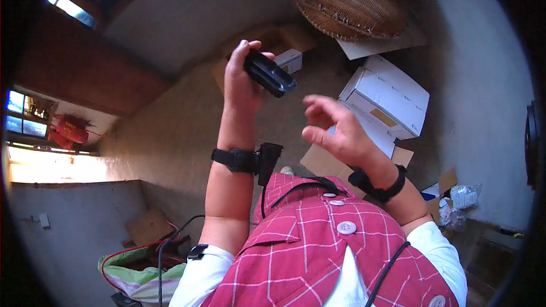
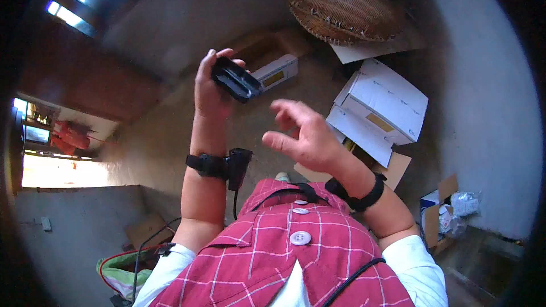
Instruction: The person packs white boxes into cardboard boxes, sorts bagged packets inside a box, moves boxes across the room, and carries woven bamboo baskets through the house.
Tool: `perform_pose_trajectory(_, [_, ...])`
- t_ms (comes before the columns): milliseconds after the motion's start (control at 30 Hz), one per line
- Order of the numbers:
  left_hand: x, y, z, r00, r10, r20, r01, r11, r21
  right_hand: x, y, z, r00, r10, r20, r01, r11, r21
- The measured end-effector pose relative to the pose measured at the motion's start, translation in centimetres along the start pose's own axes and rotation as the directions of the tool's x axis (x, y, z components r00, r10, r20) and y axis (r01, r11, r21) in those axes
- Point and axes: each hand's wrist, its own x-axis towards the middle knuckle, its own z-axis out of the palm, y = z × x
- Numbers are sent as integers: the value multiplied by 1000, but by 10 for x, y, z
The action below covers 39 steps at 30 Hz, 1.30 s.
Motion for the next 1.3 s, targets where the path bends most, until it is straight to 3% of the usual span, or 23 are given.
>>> perform_pose_trajectory(67, [-2,7,4,999,40,-17,-41,997,-69,-2,-6,7,937,-18,348,-11,997,80])
perform_pose_trajectory(100, [1,20,2,997,76,9,-76,997,-34,7,-14,24,918,-163,362,144,986,79])
perform_pose_trajectory(200, [6,20,12,989,97,111,-97,995,-10,22,-16,36,886,-222,406,170,972,161])
perform_pose_trajectory(300, [-8,20,25,961,198,195,-232,957,172,28,-16,40,818,-270,507,166,956,241])
perform_pose_trajectory(367, [-40,24,46,961,174,214,-232,931,283,14,-20,33,738,-230,635,130,971,200])
perform_pose_trajectory(433, [-63,14,56,937,103,334,-243,878,411,0,-21,37,699,-214,682,111,975,193])
perform_pose_trajectory(467, [-76,14,62,944,5,329,-156,887,434,-4,-22,40,665,-261,700,140,964,227])
perform_pose_trajectory(533, [-89,11,66,939,7,345,-171,878,447,-9,-26,44,664,-296,687,189,955,229])
perform_pose_trajectory(600, [-99,9,68,947,48,318,-183,894,408,-15,-27,45,635,-190,749,108,982,158])
perform_pose_trajectory(633, [-103,8,70,957,64,284,-167,921,352,-20,-21,49,668,-171,724,116,985,126])
perform_pose_trajectory(700, [-111,5,72,966,73,249,-158,926,344,-29,-9,57,640,-297,708,203,955,217])
perform_pose_trajectory(733, [-113,3,73,954,75,290,-172,930,326,-32,-10,54,665,-279,693,212,960,183])
perform_pose_trajectory(800, [-115,0,75,979,74,189,-127,949,287,-38,-15,49,674,-301,674,85,938,335])
perform_pose_trajectory(967, [-111,-6,77,974,59,217,-105,973,205,-40,-35,25,685,-135,716,-18,979,201])
perform_pose_trajectory(1100, [-106,-14,81,971,95,218,-141,969,203,-48,-23,29,746,-156,647,-87,941,327])
perform_pose_trajectory(1267, [-96,-27,84,982,36,186,-80,969,234,-53,-12,31,830,-148,537,-153,866,475])
perform_pose_trajectory(1300, [-92,-29,81,989,30,145,-67,964,256,-52,-8,27,802,-129,583,-147,903,403])
